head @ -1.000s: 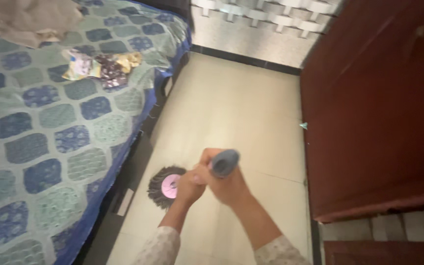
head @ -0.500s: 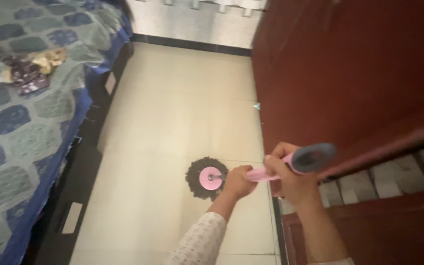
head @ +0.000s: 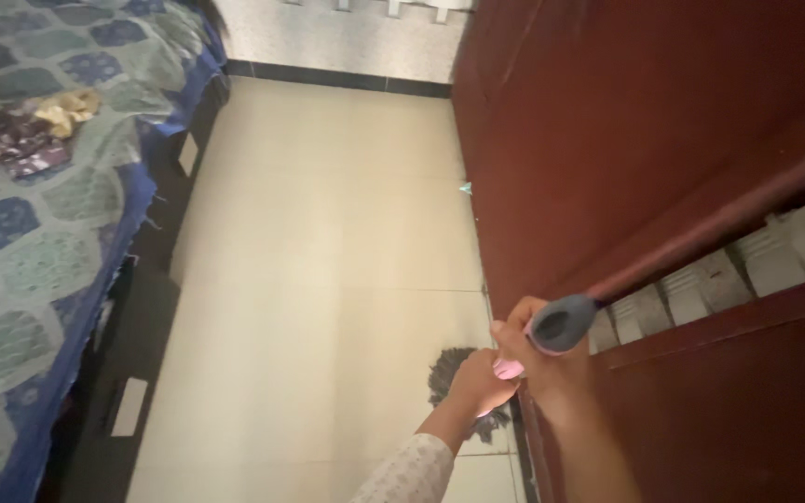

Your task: The person mops the floor using a spin mop, cleaning around furniture and then rinsing the mop head in a bucket.

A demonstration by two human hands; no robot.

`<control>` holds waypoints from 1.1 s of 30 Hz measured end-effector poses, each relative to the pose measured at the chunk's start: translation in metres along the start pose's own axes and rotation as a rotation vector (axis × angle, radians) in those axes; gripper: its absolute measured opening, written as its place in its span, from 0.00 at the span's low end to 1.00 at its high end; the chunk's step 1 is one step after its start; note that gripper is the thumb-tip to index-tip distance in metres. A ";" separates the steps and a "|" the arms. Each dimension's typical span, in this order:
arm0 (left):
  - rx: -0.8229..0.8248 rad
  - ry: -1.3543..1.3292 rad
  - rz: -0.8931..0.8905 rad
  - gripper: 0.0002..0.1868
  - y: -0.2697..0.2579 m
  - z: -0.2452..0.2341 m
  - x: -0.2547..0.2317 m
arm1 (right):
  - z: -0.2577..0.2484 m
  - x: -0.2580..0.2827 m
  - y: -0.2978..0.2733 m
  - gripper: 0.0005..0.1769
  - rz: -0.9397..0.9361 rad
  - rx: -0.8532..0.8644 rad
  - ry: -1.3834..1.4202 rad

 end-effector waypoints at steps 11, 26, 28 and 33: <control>-0.296 0.207 -0.040 0.20 -0.185 -0.214 0.090 | 0.235 0.023 -0.137 0.14 -0.206 0.201 0.317; -0.572 0.283 -0.266 0.22 -0.442 -0.416 0.253 | 0.476 0.052 -0.319 0.12 -0.303 0.643 0.349; -0.613 0.197 -0.203 0.27 -0.452 -0.412 0.231 | 0.470 0.059 -0.329 0.15 -0.410 0.663 0.178; -0.462 0.275 -0.319 0.19 -0.440 -0.342 0.195 | 0.393 0.058 -0.337 0.13 -0.256 0.683 0.132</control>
Point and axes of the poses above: each hand's wrist, its own y-axis towards the middle knuckle, its own z-axis out of the palm, x = y × z, the point moved 2 cm from there along y, towards the middle knuckle, and after that the axes turned 1 degree about -y, right-handed, at the moved point
